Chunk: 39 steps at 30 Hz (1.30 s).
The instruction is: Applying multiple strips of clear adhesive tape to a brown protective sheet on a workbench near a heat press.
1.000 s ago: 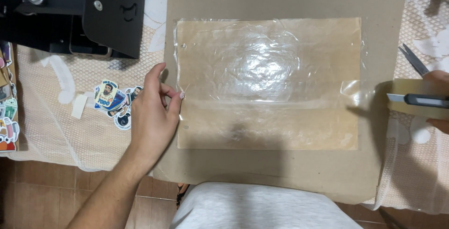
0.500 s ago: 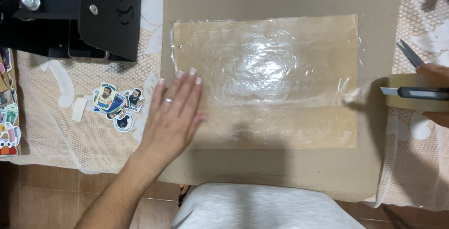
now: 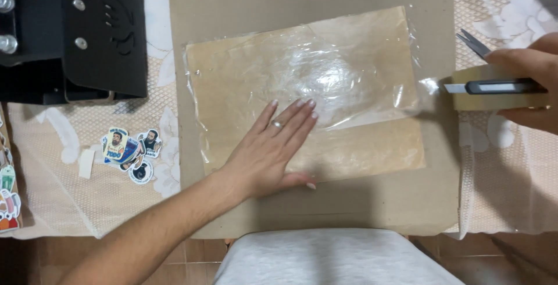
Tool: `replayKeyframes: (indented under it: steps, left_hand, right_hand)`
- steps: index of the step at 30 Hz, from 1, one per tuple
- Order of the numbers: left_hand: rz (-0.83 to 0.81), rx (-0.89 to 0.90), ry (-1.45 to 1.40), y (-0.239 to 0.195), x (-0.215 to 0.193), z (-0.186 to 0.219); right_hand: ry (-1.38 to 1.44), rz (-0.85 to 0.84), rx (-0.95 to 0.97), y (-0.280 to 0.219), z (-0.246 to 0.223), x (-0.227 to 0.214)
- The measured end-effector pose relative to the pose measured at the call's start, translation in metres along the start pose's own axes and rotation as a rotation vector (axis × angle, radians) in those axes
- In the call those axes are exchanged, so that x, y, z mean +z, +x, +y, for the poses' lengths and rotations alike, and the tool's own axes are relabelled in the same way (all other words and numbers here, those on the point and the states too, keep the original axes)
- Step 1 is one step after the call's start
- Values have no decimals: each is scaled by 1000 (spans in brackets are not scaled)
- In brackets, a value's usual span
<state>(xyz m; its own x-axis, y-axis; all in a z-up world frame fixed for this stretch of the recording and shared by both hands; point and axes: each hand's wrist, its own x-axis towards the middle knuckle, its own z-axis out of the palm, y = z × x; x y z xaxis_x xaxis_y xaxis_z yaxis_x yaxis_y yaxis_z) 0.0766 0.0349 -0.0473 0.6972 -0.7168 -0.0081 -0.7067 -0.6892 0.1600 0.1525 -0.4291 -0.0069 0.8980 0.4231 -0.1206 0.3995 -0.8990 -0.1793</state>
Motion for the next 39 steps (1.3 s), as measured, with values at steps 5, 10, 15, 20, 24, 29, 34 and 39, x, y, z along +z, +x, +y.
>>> replayKeyframes:
  steps: [5,10,15,20,24,29,34,39]
  left_hand:
    - [17,241,-97,62,7,13]
    - [29,351,-66,116,15,28]
    - [49,414,0,141,15,35]
    - [-3,418,-69,142,17,33]
    - [15,428,-46,143,16,33]
    - [48,416,-136,141,18,33]
    - [54,421,-176,141,16,33]
    - [80,417,-190,140,15,34]
  right_hand:
    - [-363,-38,-46,14,-16,-11]
    - [-648,-83,-17,15,-41,-26]
    - [-584,16,3,8,-51,-30]
    - [46,399,-91,-30,-103,-58]
    - [108,379,114,-63,-158,-40]
    - [-498,138,443,-82,-201,13]
    - [-354,136,566,-59,-201,33]
    - [-207,140,554,-30,-192,31]
